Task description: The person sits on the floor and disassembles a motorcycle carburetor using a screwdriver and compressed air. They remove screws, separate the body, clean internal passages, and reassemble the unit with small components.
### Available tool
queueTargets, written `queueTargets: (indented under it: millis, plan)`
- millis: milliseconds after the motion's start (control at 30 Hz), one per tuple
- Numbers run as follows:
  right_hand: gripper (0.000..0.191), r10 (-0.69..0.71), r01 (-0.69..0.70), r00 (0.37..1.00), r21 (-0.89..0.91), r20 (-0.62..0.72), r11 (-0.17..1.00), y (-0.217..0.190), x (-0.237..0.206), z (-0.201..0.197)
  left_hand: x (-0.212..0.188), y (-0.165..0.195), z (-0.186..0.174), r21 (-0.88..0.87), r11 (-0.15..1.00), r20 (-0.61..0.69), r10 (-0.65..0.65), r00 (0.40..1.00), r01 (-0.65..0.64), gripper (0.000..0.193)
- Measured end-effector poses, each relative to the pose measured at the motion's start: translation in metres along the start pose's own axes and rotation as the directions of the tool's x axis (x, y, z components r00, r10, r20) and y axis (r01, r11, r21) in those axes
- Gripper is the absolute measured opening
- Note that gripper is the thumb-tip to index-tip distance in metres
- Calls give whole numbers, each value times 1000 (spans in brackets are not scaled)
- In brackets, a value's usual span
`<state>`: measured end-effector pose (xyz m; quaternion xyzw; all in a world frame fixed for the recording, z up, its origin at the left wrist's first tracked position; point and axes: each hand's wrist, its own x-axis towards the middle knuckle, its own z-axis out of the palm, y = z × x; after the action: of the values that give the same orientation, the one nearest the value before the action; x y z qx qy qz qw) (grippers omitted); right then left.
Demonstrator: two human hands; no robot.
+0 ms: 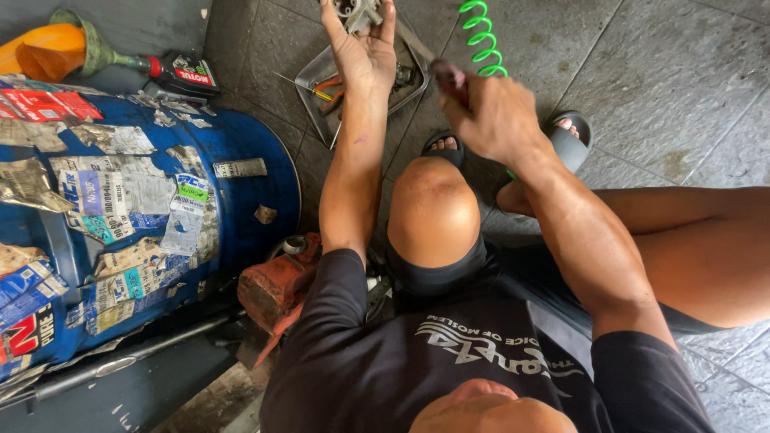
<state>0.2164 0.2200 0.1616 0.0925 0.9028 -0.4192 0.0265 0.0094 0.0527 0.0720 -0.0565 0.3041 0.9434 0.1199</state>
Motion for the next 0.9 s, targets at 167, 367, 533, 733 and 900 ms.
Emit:
queueTargets:
  millis: [167,367,533,733,900]
  plan:
    - [35,-50,50,998,11,38,999,2,-1,-5,0,0,2,-13,999,19,34,999,-33,61]
    - [32,-74,73,997,-29,-11,997,-1,0,-2,-2,3,3,-24,1000,30,7,1000,-6,61]
    - [32,-105,106,994,57,-20,993,-3,1,3,-3,4,3,-8,1000,48,-9,999,9,61]
    - [31,-54,53,999,79,0,995,-1,4,8,-11,0,5,21,998,37,53,998,-53,57]
    - [31,-31,32,999,55,-31,998,0,9,15,-19,-3,7,12,998,65,54,996,-55,57]
